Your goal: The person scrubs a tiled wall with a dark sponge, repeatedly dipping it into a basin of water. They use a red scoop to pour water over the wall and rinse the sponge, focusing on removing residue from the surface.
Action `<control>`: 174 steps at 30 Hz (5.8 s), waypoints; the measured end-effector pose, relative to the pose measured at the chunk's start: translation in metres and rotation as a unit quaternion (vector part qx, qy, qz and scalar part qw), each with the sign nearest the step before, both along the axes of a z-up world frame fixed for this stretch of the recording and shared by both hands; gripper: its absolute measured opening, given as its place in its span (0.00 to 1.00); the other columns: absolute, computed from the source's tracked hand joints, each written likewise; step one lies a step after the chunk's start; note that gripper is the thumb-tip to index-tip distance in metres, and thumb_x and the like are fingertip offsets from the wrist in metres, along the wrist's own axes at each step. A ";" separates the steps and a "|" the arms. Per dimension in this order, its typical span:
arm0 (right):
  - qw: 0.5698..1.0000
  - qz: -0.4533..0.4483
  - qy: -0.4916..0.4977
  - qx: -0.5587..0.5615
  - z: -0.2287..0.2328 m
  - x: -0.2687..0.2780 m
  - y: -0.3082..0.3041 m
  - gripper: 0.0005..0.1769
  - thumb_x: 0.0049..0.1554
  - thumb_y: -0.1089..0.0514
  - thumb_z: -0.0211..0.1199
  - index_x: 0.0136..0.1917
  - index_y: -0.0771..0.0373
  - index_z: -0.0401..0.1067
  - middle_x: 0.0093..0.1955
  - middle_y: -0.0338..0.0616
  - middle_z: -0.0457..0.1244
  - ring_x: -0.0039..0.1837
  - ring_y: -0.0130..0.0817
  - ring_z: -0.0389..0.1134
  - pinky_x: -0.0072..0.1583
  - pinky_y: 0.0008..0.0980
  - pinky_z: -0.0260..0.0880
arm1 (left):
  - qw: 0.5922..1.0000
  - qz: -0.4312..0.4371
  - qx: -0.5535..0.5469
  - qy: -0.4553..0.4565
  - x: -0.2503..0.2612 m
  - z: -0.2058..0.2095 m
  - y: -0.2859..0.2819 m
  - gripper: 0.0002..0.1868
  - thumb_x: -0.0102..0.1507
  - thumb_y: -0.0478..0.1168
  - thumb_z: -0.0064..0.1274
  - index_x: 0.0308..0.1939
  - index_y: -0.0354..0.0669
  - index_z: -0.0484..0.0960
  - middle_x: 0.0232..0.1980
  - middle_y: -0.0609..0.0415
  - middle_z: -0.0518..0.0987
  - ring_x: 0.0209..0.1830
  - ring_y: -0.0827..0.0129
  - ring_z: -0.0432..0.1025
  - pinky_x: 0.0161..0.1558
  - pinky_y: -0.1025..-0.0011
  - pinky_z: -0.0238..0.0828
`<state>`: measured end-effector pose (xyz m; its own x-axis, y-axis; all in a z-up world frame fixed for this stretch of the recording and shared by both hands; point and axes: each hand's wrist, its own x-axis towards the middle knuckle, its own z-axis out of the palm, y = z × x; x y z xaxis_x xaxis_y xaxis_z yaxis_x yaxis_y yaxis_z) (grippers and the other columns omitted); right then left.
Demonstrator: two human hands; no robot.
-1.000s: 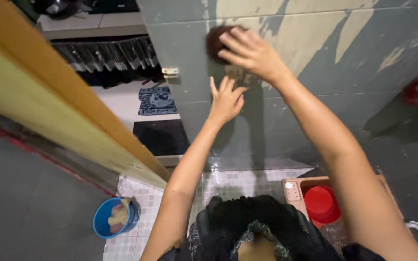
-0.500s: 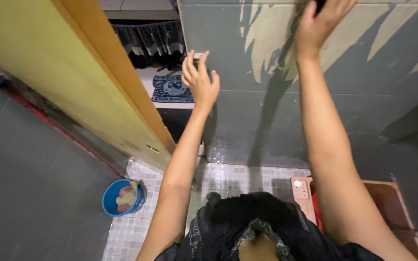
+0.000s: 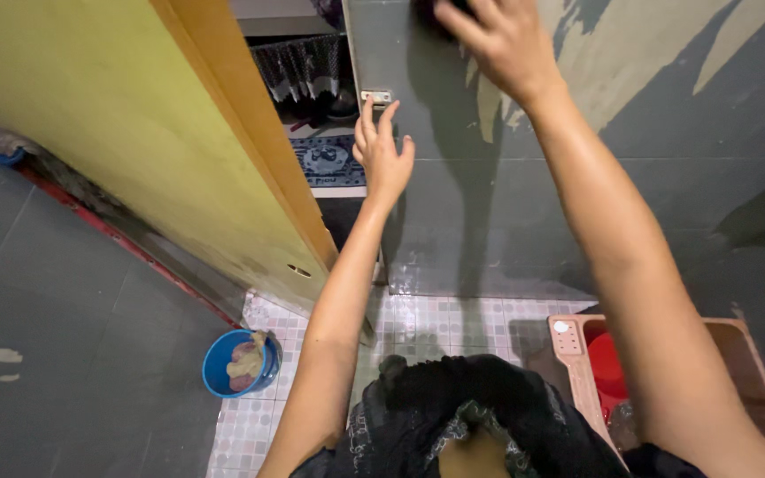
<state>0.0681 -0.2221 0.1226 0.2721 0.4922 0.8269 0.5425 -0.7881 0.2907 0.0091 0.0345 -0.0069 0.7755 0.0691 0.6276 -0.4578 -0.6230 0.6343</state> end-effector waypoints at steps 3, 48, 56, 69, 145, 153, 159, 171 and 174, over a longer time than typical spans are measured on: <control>0.986 -0.036 0.023 0.159 -0.009 -0.011 -0.006 0.28 0.57 0.73 0.62 0.70 0.58 0.76 0.67 0.47 0.66 0.69 0.55 0.66 0.67 0.48 0.67 | 1.000 -0.005 -0.023 0.017 -0.001 -0.004 0.007 0.33 0.59 0.37 0.58 0.70 0.53 0.70 0.81 0.50 0.54 0.80 0.48 0.49 0.71 0.39 0.46; 0.939 -0.060 -0.007 0.338 -0.098 -0.046 -0.083 0.30 0.52 0.73 0.62 0.68 0.63 0.68 0.77 0.59 0.51 0.79 0.57 0.52 0.78 0.51 0.52 | 0.963 -0.166 -0.203 0.062 -0.011 -0.047 -0.113 0.24 0.61 0.30 0.52 0.62 0.44 0.73 0.64 0.47 0.74 0.65 0.53 0.68 0.65 0.63 0.64; 0.927 -0.098 0.007 0.362 -0.096 -0.062 -0.141 0.36 0.54 0.76 0.56 0.75 0.64 0.64 0.83 0.57 0.46 0.83 0.57 0.47 0.82 0.51 0.44 | 0.974 -0.161 -0.158 -0.004 -0.002 -0.036 -0.140 0.18 0.60 0.30 0.52 0.54 0.45 0.79 0.61 0.48 0.76 0.65 0.54 0.69 0.67 0.61 0.63; 0.996 -0.085 0.011 0.023 -0.090 -0.044 -0.167 0.22 0.61 0.70 0.68 0.66 0.55 0.70 0.82 0.45 0.53 0.87 0.47 0.48 0.83 0.48 0.52 | 0.970 -0.203 -0.118 -0.065 0.001 0.004 -0.197 0.14 0.62 0.31 0.52 0.50 0.46 0.81 0.62 0.47 0.74 0.66 0.51 0.67 0.67 0.58 0.63; 0.722 -0.215 0.069 0.654 -0.321 -0.096 -0.325 0.32 0.59 0.56 0.68 0.68 0.71 0.56 0.71 0.62 0.54 0.72 0.56 0.56 0.74 0.51 0.55 | 0.894 -0.345 0.142 0.249 -0.048 -0.151 -0.352 0.48 0.64 0.37 0.48 0.82 0.55 0.36 0.70 0.31 0.66 0.70 0.42 0.61 0.68 0.36 0.44; 0.830 -0.202 0.066 0.516 -0.311 -0.104 -0.327 0.32 0.59 0.58 0.68 0.71 0.69 0.59 0.74 0.62 0.51 0.75 0.58 0.53 0.75 0.51 0.53 | 0.830 -0.427 -0.092 0.348 -0.048 -0.197 -0.368 0.35 0.71 0.46 0.47 0.81 0.54 0.53 0.72 0.22 0.66 0.76 0.40 0.62 0.74 0.56 0.58; 0.806 -0.206 0.034 0.554 -0.310 -0.093 -0.352 0.33 0.59 0.59 0.69 0.71 0.71 0.58 0.72 0.63 0.53 0.74 0.59 0.54 0.75 0.50 0.52 | 0.844 -0.309 0.054 0.435 -0.043 -0.182 -0.359 0.52 0.62 0.44 0.49 0.85 0.68 0.37 0.73 0.29 0.63 0.73 0.40 0.59 0.70 0.45 0.56; 0.841 -0.189 0.040 0.505 -0.304 -0.101 -0.351 0.33 0.60 0.58 0.71 0.72 0.71 0.59 0.72 0.66 0.52 0.75 0.60 0.53 0.75 0.50 0.51 | 0.857 -0.281 0.105 0.419 -0.045 -0.214 -0.363 0.48 0.63 0.50 0.53 0.82 0.53 0.43 0.76 0.47 0.64 0.78 0.51 0.56 0.71 0.26 0.33; 0.701 -0.235 -0.001 0.673 -0.306 -0.077 -0.372 0.34 0.61 0.54 0.72 0.70 0.70 0.58 0.70 0.59 0.56 0.72 0.54 0.57 0.74 0.48 0.55 | 0.849 -0.318 0.042 0.421 -0.041 -0.222 -0.364 0.39 0.69 0.52 0.43 0.83 0.55 0.49 0.61 0.50 0.86 0.67 0.59 0.74 0.72 0.42 0.48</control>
<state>-0.0085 -0.5945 -0.1839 0.1408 -0.8783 0.4568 0.1322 -0.4406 -0.8879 -0.0322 -0.3290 -0.2292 0.8156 -0.5481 -0.1852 -0.1251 -0.4795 0.8686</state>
